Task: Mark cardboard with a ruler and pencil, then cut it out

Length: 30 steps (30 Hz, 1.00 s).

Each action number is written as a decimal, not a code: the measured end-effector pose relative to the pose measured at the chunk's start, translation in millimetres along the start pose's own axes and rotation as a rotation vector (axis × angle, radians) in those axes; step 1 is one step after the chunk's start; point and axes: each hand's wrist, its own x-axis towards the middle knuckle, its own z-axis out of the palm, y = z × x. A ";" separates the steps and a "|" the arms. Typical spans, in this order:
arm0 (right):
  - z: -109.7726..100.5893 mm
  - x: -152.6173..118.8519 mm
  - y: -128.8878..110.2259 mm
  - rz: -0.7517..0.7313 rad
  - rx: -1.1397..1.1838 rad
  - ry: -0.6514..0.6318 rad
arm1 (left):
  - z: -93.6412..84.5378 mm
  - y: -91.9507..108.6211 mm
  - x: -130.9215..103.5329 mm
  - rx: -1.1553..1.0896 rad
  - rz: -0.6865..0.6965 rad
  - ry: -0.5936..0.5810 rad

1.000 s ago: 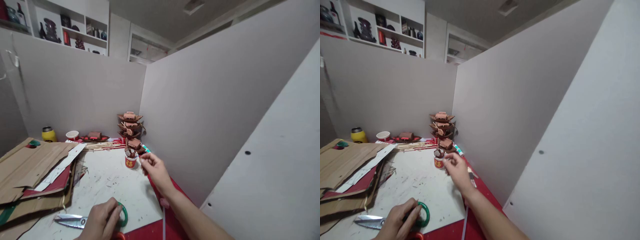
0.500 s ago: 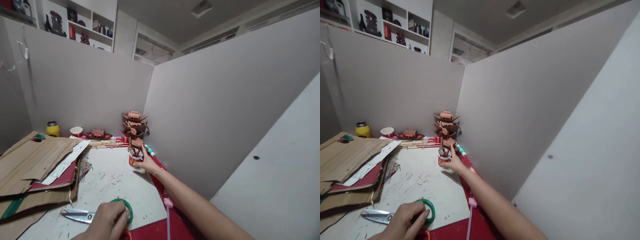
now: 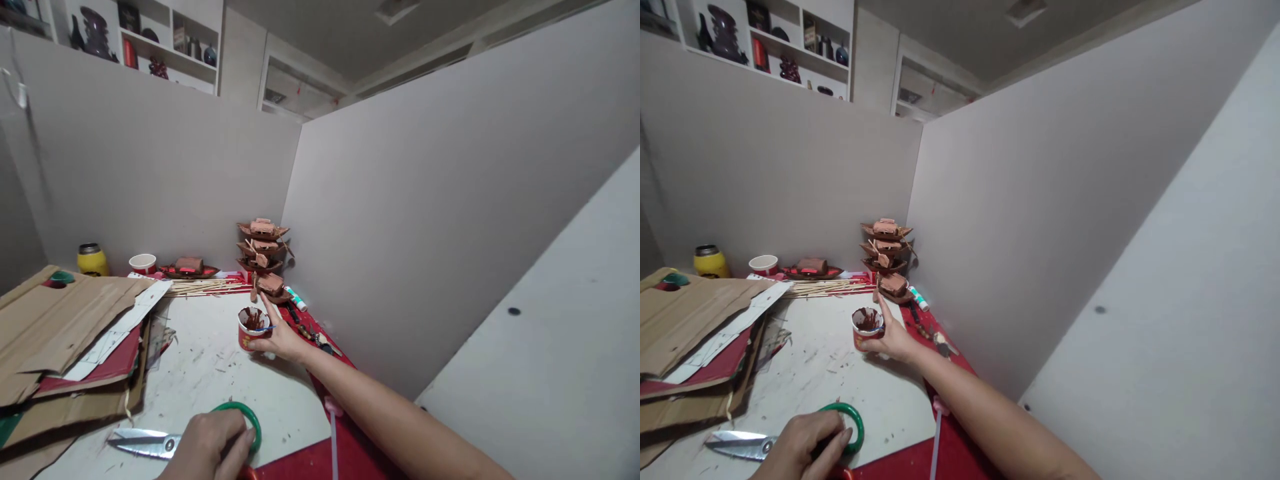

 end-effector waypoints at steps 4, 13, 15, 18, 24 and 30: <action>-28.7 1.0 6.0 0.068 -0.055 -0.044 | 2.0 -2.4 -1.2 0.023 0.034 0.011; -91.8 34.1 27.7 0.246 -0.509 0.215 | -2.4 0.8 3.7 0.028 0.071 0.032; -92.4 41.0 29.2 0.272 -0.597 0.215 | -2.1 0.3 3.9 0.025 0.084 0.027; -90.6 48.2 30.3 0.293 -0.698 0.190 | -1.3 -1.4 4.2 0.016 0.088 0.006; -89.6 51.9 35.8 0.287 -0.757 0.199 | -0.4 -4.1 4.6 0.014 0.052 -0.038; -90.3 50.9 41.9 0.306 -0.737 0.218 | -0.1 -5.6 4.3 0.024 0.046 -0.062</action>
